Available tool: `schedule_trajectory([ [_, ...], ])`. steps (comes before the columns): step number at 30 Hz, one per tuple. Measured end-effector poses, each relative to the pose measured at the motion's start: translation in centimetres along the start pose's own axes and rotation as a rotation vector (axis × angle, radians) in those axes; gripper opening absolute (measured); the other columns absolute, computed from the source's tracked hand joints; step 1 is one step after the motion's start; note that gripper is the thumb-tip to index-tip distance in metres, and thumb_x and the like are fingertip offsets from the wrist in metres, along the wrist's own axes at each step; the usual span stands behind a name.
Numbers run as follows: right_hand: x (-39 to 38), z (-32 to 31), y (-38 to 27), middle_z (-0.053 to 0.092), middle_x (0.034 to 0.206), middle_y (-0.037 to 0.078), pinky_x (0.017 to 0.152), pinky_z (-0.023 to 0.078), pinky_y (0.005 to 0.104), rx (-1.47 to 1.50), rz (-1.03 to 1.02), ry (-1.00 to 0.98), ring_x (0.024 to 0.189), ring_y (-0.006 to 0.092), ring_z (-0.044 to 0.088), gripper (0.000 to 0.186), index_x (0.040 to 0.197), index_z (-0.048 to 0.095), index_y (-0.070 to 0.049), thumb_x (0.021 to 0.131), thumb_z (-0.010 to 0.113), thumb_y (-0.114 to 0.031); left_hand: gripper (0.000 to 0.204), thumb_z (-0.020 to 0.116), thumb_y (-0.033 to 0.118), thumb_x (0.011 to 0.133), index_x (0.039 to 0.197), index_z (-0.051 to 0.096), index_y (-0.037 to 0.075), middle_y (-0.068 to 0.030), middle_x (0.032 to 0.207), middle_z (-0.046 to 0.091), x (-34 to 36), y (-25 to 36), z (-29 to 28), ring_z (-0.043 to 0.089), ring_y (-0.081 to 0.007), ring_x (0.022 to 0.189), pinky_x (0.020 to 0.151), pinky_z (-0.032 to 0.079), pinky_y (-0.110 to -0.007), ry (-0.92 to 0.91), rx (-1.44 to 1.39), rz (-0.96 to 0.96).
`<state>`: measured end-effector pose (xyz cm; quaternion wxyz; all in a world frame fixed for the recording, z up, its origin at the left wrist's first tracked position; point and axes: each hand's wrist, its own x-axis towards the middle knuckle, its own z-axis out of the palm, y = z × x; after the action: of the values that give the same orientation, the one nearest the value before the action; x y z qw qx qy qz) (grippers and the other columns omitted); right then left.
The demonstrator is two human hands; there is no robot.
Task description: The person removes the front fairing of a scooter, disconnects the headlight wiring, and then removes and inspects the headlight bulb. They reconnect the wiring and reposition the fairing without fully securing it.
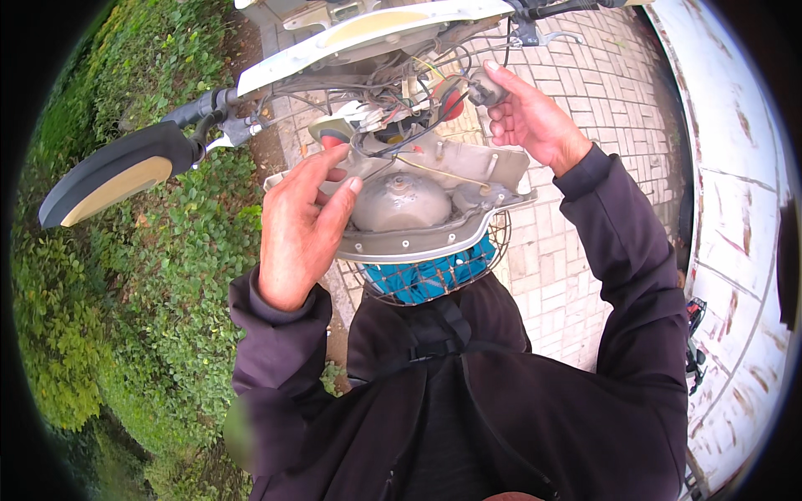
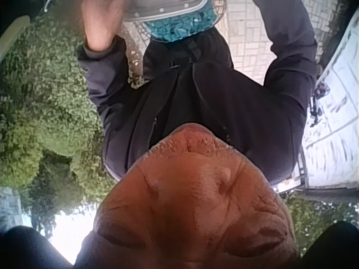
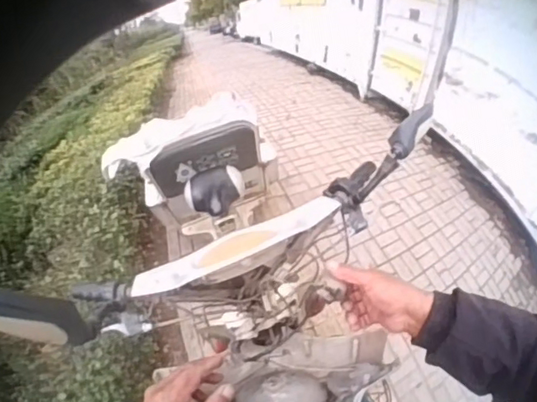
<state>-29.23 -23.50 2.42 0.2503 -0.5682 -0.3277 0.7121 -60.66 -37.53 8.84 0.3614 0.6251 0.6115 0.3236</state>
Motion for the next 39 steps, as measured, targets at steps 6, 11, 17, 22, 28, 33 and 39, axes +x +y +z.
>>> schedule_trajectory([
  [6,0.2,-0.1,0.0,0.059,0.079,-0.003,0.062,0.053,0.0277,-0.012,-0.01,0.014,0.063,0.011,0.061,0.054,0.095,0.066,-0.015,0.094,0.073,-0.068,0.039,0.074,0.005,0.096,0.134,0.068,-0.003,-0.0182,0.105,0.074,-0.1,-0.2,-0.1,0.071,-0.0187,0.071,0.066,0.057,-0.032,-0.013,-0.001,0.0],
  [11,-0.2,-0.3,-0.1,0.058,0.075,-0.004,0.062,0.053,0.0271,-0.051,-0.027,0.005,0.063,0.0101,0.061,0.056,0.091,0.067,-0.015,0.092,0.073,-0.07,0.04,0.074,0.006,0.097,0.136,0.069,0.0,-0.0154,0.107,0.075,0.4,0.3,-0.4,0.068,-0.015,0.077,0.07,0.056,-0.03,-0.072,0.062,-0.015],
  [17,-0.4,-0.1,-0.7,0.059,0.075,-0.003,0.063,0.053,0.0259,-0.182,-0.144,0.051,0.061,0.0094,0.061,0.059,0.088,0.068,-0.011,0.089,0.078,-0.069,0.051,0.078,0.008,0.094,0.143,0.064,0.001,-0.0188,0.115,0.075,2.4,1.3,-0.5,0.066,-0.0129,0.079,0.071,0.056,-0.03,-0.142,0.209,0.096],
  [22,-1.8,1.0,-1.3,0.067,0.08,0.002,0.064,0.053,0.0249,-0.45,-0.451,0.15,0.066,0.0091,0.064,0.056,0.094,0.071,-0.005,0.089,0.083,-0.059,0.055,0.08,0.012,0.089,0.139,0.06,-0.002,-0.0223,0.116,0.07,3.7,1.8,1.1,0.069,-0.0335,0.092,0.08,0.056,-0.044,-0.057,0.15,0.258],
  [28,-4.3,3.4,0.5,0.072,0.093,0.006,0.07,0.057,0.0282,-0.556,-0.95,0.209,0.077,0.0127,0.07,0.046,0.113,0.071,-0.002,0.083,0.093,-0.029,0.053,0.079,0.005,0.09,0.14,0.061,-0.002,-0.019,0.122,0.07,3.4,2.6,2.3,0.071,-0.0281,0.097,0.078,0.057,-0.037,0.035,0.106,0.274],
  [33,-5.7,4.3,2.1,0.069,0.116,0.008,0.076,0.06,0.0317,-0.694,-1.074,0.2,0.095,0.021,0.072,0.055,0.127,0.067,-0.005,0.079,0.092,-0.018,0.048,0.075,0.002,0.097,0.143,0.061,-0.002,-0.0132,0.136,0.069,0.2,3.1,3.0,0.072,-0.0166,0.106,0.081,0.06,-0.029,-0.013,-0.248,-0.027],
  [39,-6.9,4.9,2.7,0.064,0.128,0.01,0.08,0.059,0.0309,-0.746,-1.136,0.116,0.111,0.0234,0.067,0.06,0.134,0.064,-0.008,0.079,0.088,-0.005,0.049,0.07,0.003,0.102,0.147,0.056,-0.004,-0.0163,0.138,0.067,-0.2,2.7,4.0,0.073,-0.0204,0.112,0.087,0.062,-0.033,-0.102,-0.552,-0.159],
])
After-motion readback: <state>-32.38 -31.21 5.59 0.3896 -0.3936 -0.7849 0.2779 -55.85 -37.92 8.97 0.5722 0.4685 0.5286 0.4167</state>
